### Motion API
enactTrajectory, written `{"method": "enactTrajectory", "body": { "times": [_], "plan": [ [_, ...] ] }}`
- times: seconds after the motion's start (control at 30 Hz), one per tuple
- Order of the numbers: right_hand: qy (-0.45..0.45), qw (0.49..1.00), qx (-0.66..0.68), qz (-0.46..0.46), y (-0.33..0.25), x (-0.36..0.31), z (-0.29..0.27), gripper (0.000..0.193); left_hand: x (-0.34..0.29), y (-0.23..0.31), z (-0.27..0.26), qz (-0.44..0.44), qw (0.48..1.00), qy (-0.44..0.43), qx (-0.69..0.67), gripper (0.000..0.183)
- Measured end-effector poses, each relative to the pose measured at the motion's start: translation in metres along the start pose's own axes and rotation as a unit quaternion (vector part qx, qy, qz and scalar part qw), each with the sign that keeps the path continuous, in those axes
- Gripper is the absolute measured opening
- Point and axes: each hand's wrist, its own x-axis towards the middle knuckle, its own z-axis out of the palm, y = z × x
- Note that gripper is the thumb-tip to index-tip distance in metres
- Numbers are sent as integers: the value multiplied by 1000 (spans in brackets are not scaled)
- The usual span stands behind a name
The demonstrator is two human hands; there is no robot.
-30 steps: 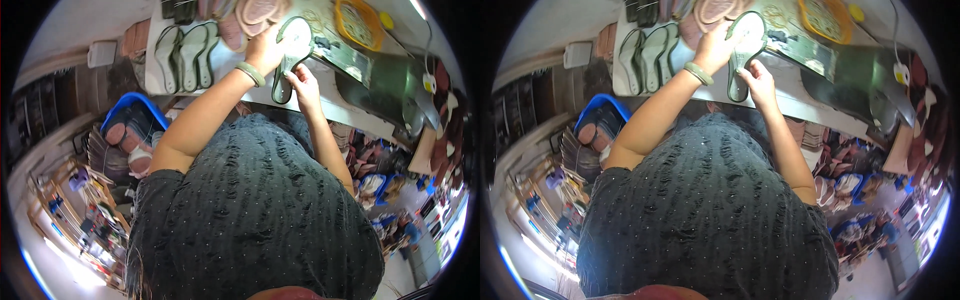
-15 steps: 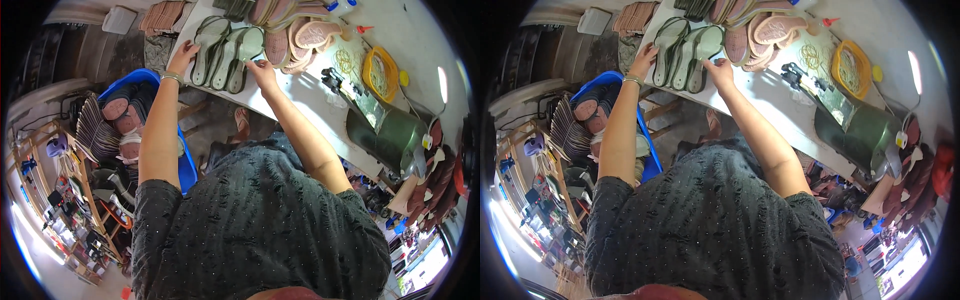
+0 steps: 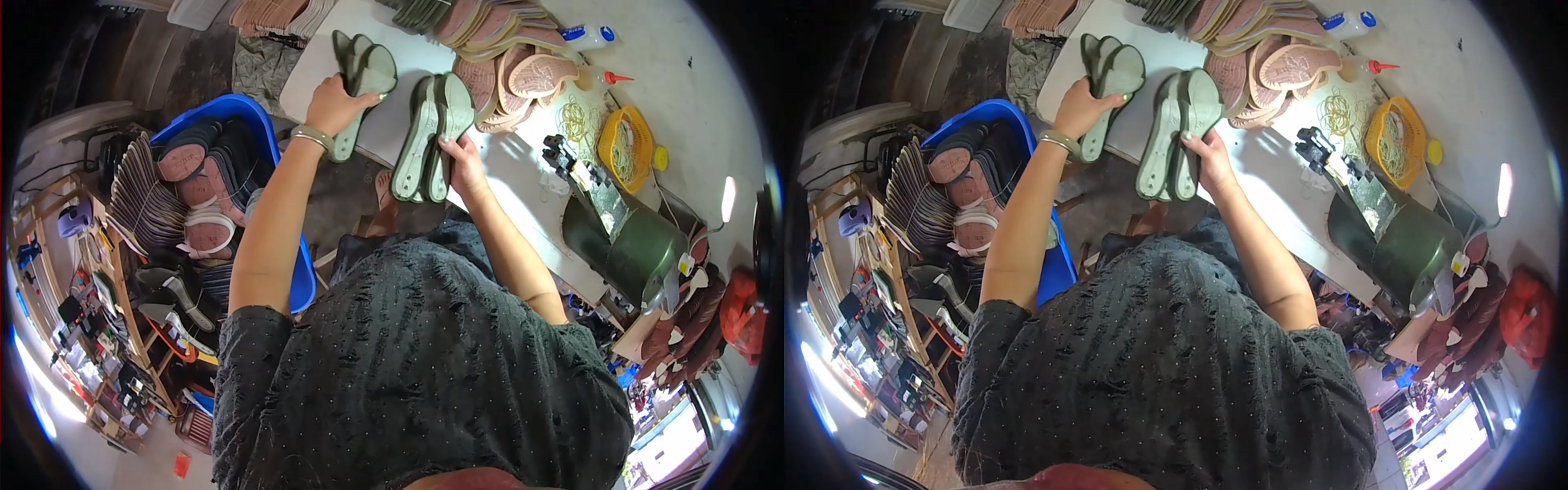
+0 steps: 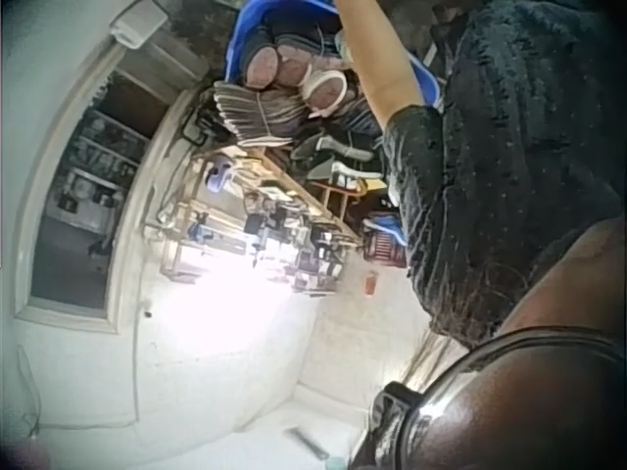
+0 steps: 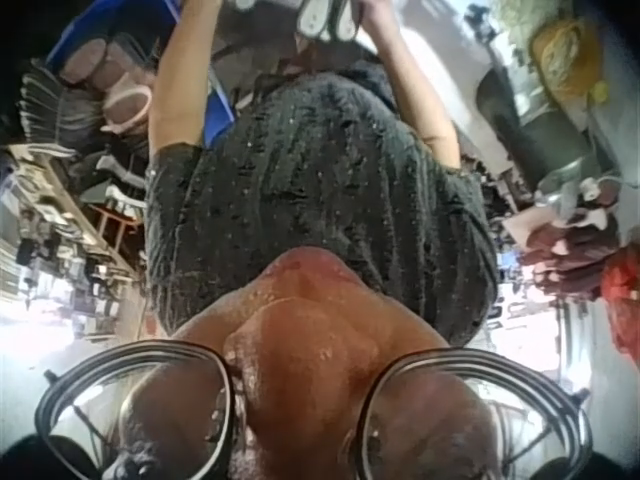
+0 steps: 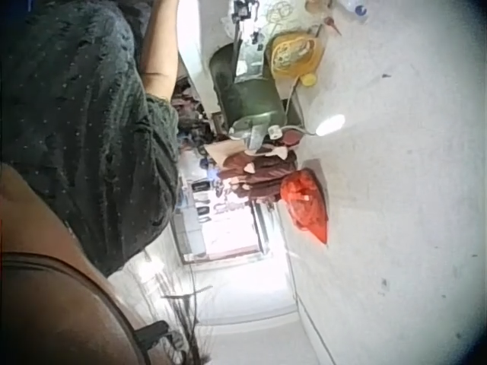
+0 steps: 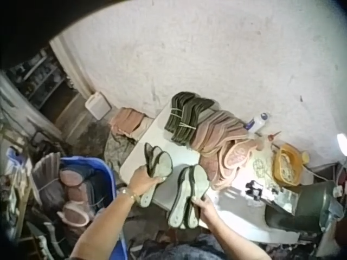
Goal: Assembling and sorting shoe soles and components in a manufacturing facility.
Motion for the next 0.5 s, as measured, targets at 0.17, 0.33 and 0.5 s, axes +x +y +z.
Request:
{"method": "enactTrajectory", "body": {
  "times": [0.17,0.33,0.5],
  "plan": [
    [47,998,-25,30,11,39,23,55,4,-12,33,-20,996,55,-68,71],
    [117,990,-84,-4,16,29,22,82,-9,-8,43,68,977,4,-202,63],
    [118,959,-248,-63,5,20,24,77,-21,13,63,145,960,-13,-239,70]
  ]
}}
